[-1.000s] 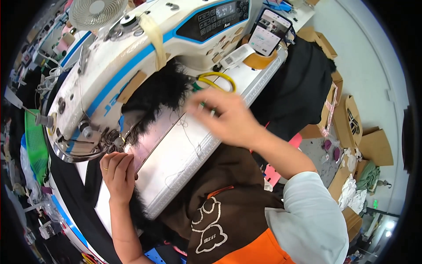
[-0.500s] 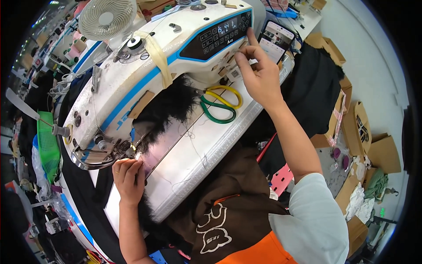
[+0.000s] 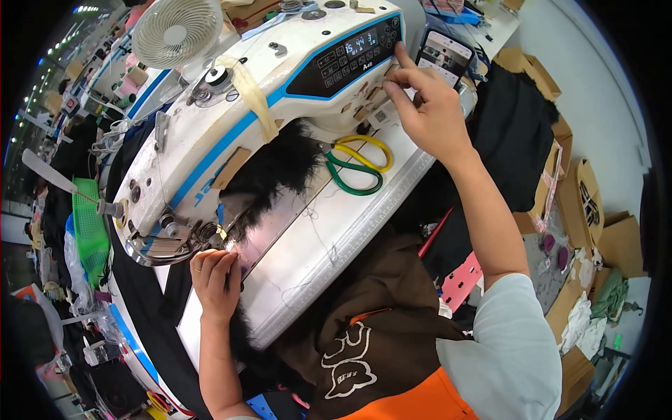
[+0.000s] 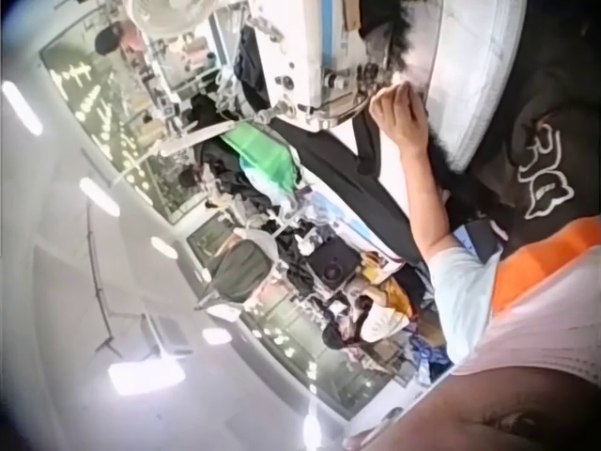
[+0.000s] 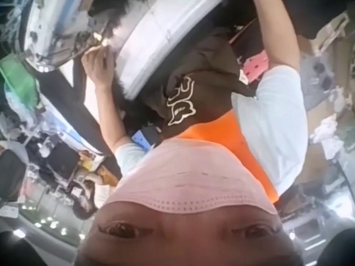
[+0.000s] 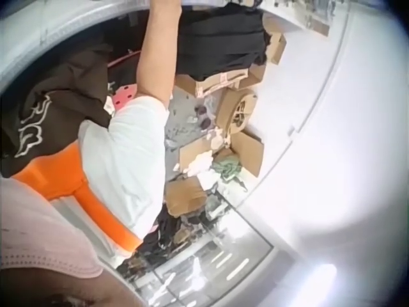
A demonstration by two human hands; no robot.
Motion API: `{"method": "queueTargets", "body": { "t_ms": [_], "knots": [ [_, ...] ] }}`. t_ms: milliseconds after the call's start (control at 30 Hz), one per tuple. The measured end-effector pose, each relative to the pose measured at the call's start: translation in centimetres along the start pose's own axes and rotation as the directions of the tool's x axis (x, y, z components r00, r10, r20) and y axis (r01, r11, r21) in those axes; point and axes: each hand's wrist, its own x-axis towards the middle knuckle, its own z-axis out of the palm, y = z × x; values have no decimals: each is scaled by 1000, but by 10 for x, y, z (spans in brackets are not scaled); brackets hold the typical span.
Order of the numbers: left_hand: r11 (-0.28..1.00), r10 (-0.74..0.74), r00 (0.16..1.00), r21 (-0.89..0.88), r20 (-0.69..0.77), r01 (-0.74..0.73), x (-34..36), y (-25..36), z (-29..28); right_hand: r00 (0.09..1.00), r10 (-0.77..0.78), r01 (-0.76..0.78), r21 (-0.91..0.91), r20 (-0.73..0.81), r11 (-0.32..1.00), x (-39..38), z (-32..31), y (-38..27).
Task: Use an industrial sewing machine to join pieces of fabric and trim excess with scissors.
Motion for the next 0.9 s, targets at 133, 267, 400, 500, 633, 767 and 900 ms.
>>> {"method": "queueTargets", "body": {
  "t_ms": [133, 267, 400, 500, 633, 767, 900],
  "knots": [
    [1000, 3, 1000, 2, 0, -3, 0, 1, 0, 1000, -17, 17, -14, -1, 1000, 1, -2, -1],
    [1000, 8, 1000, 7, -14, -8, 0, 1, 0, 1000, -18, 18, -9, 4, 1000, 3, -2, -3],
    [1000, 9, 1000, 4, -19, -9, 1, 2, 0, 1000, -21, 21, -30, 10, 999, 3, -2, -1],
    [1000, 15, 1000, 12, -23, -15, 1, 1, 1, 1000, -18, 18, -37, 13, 999, 4, -2, -4],
    [1000, 15, 1000, 22, -12, -15, 3, 2, 5, 999, -31, 32, -62, 10, 998, 3, -2, -5],
    [1000, 5, 1000, 14, 7, -6, 1, 1, 7, 1000, -23, 22, -51, -4, 998, 1, -1, -4],
    [997, 24, 999, 79, 26, -26, 0, 1, 6, 1000, -22, 24, -81, 16, 996, -1, 0, -4]
  ]
}}
